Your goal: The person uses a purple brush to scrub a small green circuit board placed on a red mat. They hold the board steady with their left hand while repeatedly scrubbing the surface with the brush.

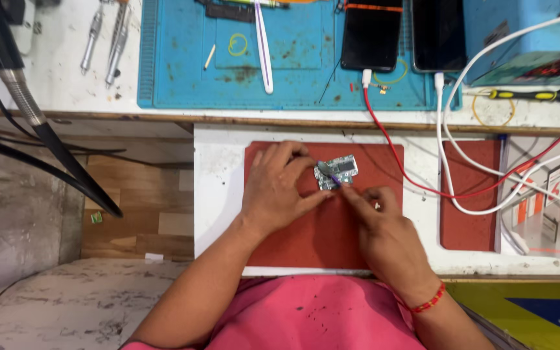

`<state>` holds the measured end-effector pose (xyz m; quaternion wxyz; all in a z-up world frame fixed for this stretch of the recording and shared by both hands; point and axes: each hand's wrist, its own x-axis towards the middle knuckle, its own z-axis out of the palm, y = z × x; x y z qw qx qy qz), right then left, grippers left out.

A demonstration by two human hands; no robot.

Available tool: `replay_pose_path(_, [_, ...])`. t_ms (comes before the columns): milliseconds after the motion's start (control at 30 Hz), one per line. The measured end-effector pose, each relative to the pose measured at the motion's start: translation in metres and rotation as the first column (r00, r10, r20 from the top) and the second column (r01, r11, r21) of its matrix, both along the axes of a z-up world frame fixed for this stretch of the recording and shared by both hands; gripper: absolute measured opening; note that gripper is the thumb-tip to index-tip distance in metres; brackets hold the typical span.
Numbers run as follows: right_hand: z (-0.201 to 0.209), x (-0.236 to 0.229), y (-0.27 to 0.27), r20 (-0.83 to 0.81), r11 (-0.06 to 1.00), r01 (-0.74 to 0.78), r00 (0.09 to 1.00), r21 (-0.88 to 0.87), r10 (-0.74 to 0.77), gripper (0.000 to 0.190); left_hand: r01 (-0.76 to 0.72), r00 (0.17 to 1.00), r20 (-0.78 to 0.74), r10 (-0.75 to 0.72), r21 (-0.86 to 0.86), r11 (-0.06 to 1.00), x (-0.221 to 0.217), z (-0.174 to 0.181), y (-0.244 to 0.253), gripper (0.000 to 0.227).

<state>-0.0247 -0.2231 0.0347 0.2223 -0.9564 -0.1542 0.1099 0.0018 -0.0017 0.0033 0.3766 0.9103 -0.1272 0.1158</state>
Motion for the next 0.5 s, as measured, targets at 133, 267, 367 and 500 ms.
replay_pose_path(133, [0.002, 0.003, -0.011, 0.057, 0.999, -0.001, 0.998, 0.047, -0.002, 0.058, -0.008, 1.0, 0.003, 0.008, 0.025, 1.0, -0.001, 0.0, -0.002, 0.049])
replay_pose_path(267, [0.005, 0.004, -0.014, 0.046, 0.999, 0.013, 0.999, 0.049, -0.016, 0.058, 0.013, 1.0, -0.023, -0.012, 0.042, 0.999, 0.002, 0.004, 0.0, 0.049])
replay_pose_path(367, [0.007, 0.003, -0.012, -0.046, 0.999, -0.024, 0.999, 0.043, 0.026, 0.065, 0.01, 1.0, -0.009, -0.01, 0.045, 0.999, 0.002, 0.004, -0.002, 0.049])
replay_pose_path(500, [0.0, 0.001, -0.011, -0.001, 0.996, 0.006, 1.0, 0.092, -0.006, 0.065, 0.011, 1.0, -0.002, -0.011, 0.049, 0.999, 0.0, 0.003, -0.002, 0.05])
